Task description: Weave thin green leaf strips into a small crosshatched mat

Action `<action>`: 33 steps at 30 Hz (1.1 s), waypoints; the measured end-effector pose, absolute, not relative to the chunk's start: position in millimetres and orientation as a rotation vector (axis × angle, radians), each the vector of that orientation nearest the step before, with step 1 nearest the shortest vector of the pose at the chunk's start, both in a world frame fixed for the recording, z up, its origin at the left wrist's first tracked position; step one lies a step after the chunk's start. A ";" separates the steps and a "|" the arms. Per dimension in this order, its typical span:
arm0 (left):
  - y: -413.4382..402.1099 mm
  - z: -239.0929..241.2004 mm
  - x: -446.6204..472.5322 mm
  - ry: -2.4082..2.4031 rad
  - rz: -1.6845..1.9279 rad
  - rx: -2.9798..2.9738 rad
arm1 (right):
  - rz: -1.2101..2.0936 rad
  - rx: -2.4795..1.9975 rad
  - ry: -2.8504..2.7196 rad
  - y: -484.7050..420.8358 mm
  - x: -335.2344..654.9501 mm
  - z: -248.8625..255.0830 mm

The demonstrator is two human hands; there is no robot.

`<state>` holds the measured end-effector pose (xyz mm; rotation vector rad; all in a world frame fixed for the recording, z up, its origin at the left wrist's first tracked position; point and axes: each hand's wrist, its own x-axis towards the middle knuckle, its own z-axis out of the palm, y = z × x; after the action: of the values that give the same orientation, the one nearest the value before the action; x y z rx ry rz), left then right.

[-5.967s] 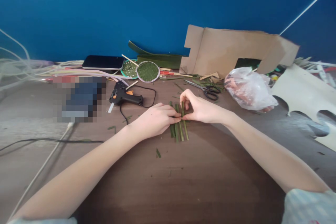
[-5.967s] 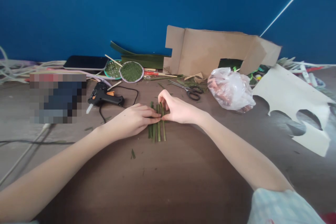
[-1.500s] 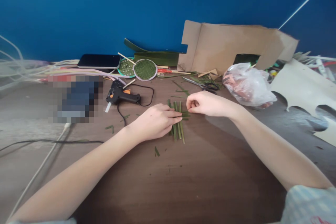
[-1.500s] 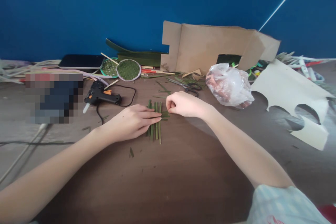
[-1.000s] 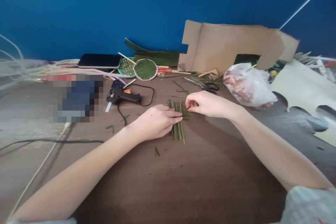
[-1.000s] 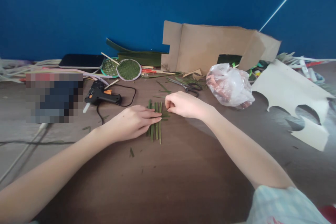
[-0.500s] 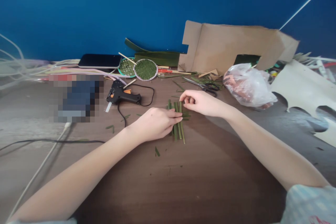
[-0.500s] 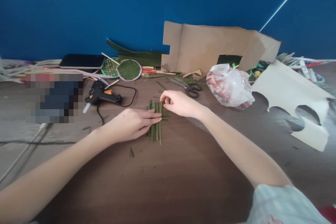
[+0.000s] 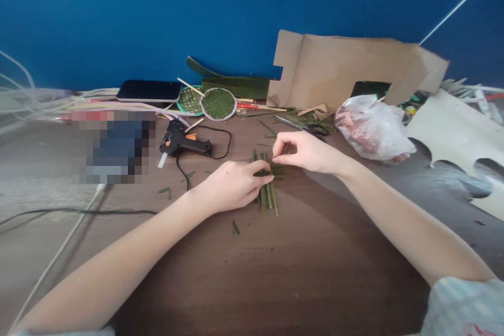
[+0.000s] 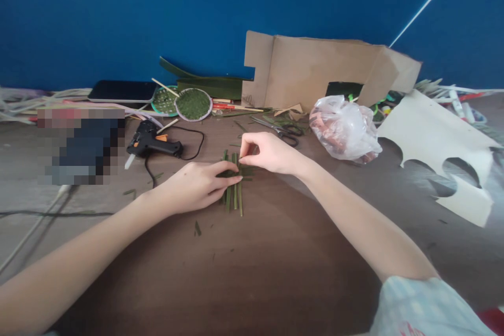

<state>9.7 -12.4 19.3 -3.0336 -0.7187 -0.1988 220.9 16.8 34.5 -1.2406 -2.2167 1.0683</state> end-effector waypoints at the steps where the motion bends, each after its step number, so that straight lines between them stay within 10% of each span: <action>1: -12.7 19.6 9.5 -0.731 -0.200 -3.016 | 1.052 -1.228 -2.232 16.8 221.2 34.9; 33: -12.7 20.9 9.7 -0.685 -0.192 -2.961 | 0.958 -1.559 -2.511 19.1 228.3 35.6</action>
<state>9.7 -12.7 20.9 -2.9613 -0.6851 -0.1925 228.3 19.1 35.6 -1.5587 -2.5113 0.9578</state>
